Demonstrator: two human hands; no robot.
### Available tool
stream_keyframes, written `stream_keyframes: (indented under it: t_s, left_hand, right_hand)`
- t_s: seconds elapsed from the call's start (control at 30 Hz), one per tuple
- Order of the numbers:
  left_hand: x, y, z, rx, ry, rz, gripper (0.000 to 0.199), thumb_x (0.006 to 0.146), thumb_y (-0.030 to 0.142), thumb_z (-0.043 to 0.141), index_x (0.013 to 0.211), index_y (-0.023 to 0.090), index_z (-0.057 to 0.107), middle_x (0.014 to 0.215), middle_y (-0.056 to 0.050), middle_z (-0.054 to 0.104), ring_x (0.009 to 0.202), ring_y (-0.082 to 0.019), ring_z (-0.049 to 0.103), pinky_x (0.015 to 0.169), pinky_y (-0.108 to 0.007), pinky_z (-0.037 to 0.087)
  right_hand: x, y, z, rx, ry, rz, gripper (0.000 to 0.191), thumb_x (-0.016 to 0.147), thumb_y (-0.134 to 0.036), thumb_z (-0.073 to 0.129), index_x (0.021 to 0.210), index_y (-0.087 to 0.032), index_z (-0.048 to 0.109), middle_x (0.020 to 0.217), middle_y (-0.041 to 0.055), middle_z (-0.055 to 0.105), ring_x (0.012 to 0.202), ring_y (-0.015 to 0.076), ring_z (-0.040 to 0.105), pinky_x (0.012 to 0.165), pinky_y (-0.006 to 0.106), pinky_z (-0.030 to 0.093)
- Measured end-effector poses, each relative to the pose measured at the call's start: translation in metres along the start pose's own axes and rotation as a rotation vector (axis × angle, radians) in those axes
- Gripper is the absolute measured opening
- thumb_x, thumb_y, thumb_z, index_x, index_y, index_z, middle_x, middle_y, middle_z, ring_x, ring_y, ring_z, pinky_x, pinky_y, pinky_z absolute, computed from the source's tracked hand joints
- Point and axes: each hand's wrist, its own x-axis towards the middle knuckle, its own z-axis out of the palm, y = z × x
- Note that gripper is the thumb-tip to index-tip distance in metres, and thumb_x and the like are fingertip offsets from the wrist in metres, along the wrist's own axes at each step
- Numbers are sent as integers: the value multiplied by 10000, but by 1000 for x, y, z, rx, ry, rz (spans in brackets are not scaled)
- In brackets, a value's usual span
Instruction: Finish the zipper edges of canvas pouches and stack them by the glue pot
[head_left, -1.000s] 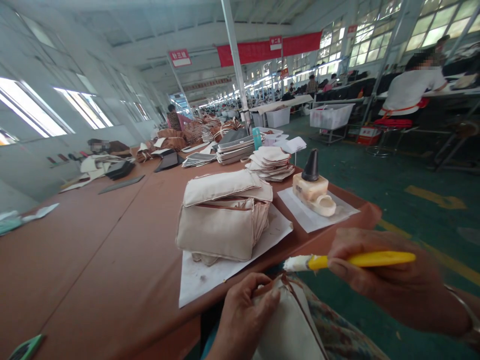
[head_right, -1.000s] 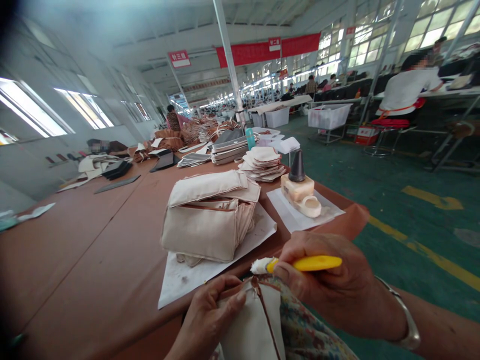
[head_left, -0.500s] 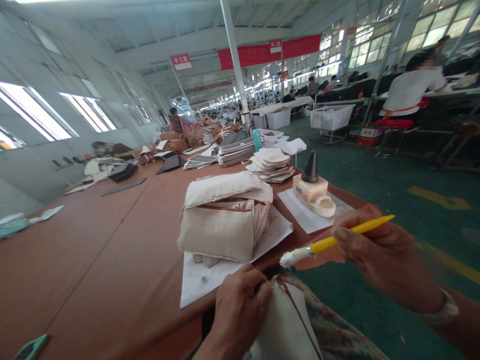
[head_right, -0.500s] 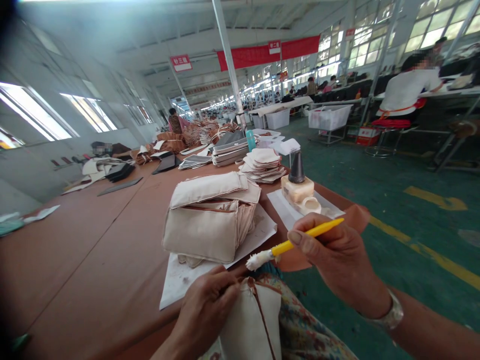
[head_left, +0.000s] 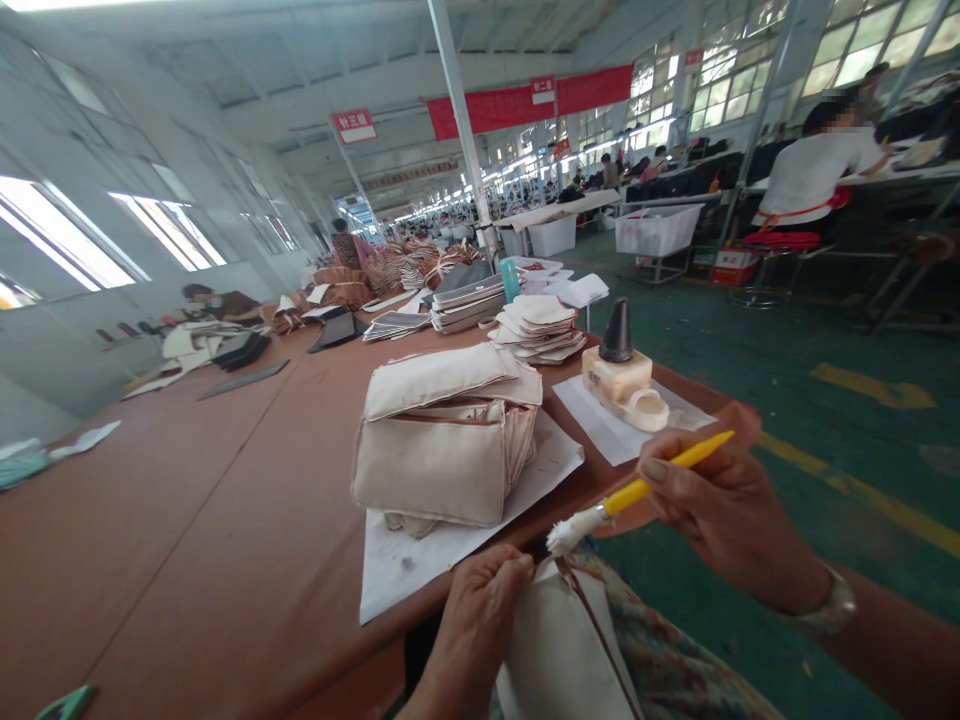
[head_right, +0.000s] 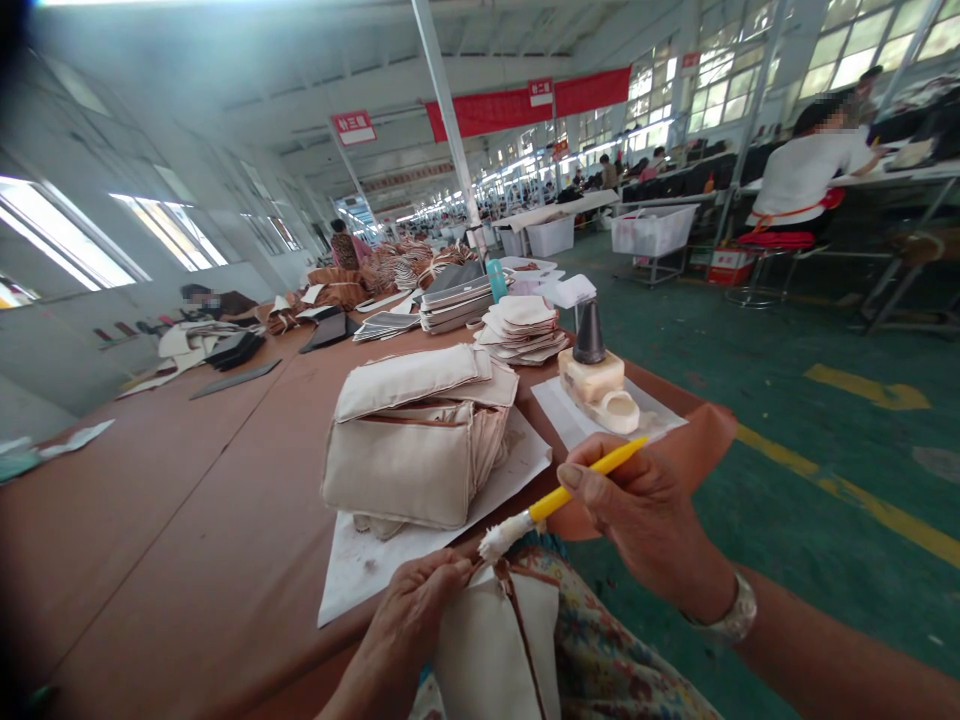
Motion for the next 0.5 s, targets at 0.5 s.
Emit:
stream_keyframes:
  t_s: [0.5]
  left_hand:
    - [-4, -2, 1, -10, -36, 4, 412, 785, 537, 650, 646, 164, 545, 593, 28, 465, 538, -101, 355, 503, -224, 243]
  right_hand:
    - [-4, -8, 9, -456, -302, -369, 142, 864, -218, 635, 730, -186, 601, 632, -5, 577, 550, 120, 489, 513, 242, 397]
